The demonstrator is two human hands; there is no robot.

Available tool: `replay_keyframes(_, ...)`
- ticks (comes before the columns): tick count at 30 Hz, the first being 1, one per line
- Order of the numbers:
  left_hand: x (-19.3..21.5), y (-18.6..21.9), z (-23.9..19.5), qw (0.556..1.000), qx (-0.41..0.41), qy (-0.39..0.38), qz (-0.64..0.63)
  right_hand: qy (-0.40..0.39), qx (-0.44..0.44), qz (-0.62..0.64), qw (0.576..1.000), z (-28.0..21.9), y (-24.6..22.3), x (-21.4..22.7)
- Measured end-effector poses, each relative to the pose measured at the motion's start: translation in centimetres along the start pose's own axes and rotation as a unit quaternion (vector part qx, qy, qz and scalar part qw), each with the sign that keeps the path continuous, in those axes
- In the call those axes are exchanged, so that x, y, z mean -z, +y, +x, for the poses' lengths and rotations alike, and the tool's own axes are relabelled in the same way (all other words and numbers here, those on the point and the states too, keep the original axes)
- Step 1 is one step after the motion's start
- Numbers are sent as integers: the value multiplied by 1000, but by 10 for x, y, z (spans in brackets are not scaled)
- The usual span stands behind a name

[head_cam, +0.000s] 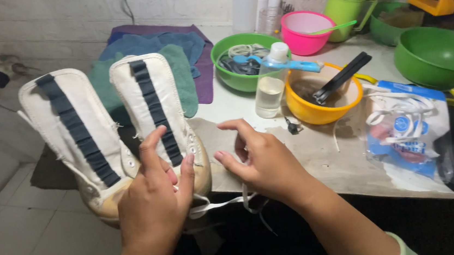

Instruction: The person laces a white high-top sneaker by threading a white shoelace through the eyelets from the bottom to the top. The person pulls the laces to tighten them and adjusts the fit while working on a single shoe.

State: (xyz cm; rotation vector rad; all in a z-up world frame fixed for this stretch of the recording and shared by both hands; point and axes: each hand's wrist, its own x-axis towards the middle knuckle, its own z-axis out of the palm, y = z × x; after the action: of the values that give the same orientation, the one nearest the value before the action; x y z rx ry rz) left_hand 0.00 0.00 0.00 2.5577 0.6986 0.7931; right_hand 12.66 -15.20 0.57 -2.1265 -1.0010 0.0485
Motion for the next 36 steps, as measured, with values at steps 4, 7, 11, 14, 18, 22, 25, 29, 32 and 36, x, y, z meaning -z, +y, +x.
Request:
replay_keyframes(4, -4, -14, -11, 998, 52, -15, 33, -10, 35, 100, 994, 56, -27, -25)
replay_keyframes(7, -14, -29, -20, 996, -14, 22, 88, -101, -83, 27, 991, 85, -32, -40)
replay_keyframes(11, -19, -35, -25, 984, -11, -18, 175, -154, -141, -23, 978, 84, -26, -46)
replay_keyframes(14, -22, -32, -26, 982, -26, -3, 188, -126, -125, -43, 983, 79, -20, -53)
replay_keyframes(18, -20, -17, -29, 989, -23, -93, 115, -22, -56, -64, 996, 60, -2, -40)
replay_keyframes(22, -27, -7, -48, 986, -152, 17, 60, -3, -163, -103, 981, 2, -1, 1)
replay_keyframes(25, -41, -4, -49, 978, -197, -50, -43, 46, -197, -102, 974, -28, 21, 9)
replay_keyframes(29, -44, -4, -38, 971, -217, -35, -93, 73, -201, -39, 976, -41, 40, 10)
replay_keyframes(32, -40, 1, -17, 974, -144, -90, -148, 37, -180, 32, 982, -42, 38, 10)
replay_keyframes(36, -37, 8, 24, 962, -72, -57, -258, -5, -172, 52, 984, -32, 19, 15)
